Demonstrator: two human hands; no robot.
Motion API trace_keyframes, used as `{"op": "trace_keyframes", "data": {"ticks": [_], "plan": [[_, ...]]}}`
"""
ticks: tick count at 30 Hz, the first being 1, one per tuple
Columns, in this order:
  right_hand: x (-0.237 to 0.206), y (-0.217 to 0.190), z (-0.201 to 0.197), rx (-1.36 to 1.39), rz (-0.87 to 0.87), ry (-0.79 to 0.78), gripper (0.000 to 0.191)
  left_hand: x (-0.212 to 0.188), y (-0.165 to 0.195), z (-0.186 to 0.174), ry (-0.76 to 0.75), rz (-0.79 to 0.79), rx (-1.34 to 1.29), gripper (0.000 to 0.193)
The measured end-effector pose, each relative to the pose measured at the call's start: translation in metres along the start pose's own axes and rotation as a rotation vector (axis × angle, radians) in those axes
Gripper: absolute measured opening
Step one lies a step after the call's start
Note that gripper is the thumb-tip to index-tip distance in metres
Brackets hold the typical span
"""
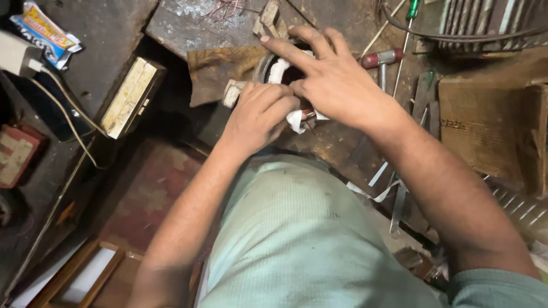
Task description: The person wraps white insulating tape around the copper windings of a motor stator. They repeatedly pull tape from a roll, press it into the winding slots, and use a small hammer to compact the tape. The stator remains on the workbench throughout.
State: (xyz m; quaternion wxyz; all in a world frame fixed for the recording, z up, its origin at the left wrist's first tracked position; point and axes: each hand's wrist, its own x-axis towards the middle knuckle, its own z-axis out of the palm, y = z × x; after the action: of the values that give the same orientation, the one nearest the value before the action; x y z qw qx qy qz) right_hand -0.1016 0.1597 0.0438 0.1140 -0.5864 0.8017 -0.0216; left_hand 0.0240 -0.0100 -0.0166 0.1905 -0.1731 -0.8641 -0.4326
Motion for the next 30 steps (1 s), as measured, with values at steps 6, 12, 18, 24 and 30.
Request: {"op": "trace_keyframes", "data": {"ticks": [6,12,18,24,30], "plan": [[-0.049,-0.032,-0.007,0.228,0.247,0.372,0.028,0.012,0.02,-0.009,-0.005,-0.104,-0.045,0.039],[-0.065,-0.087,-0.003,0.204,0.455,0.389,0.029,0.035,0.033,-0.021,-0.172,-0.218,-0.062,0.023],[-0.099,-0.046,0.0,1.577,0.686,0.479,0.02,0.04,0.053,-0.024,-0.155,-0.107,0.156,0.022],[-0.112,-0.061,0.027,0.15,0.603,0.887,0.022,0.044,0.051,-0.024,-0.178,-0.183,0.159,0.025],[-0.085,-0.115,0.024,0.437,0.537,0.773,0.018,0.035,0.036,-0.023,-0.096,-0.104,0.119,0.021]]}}
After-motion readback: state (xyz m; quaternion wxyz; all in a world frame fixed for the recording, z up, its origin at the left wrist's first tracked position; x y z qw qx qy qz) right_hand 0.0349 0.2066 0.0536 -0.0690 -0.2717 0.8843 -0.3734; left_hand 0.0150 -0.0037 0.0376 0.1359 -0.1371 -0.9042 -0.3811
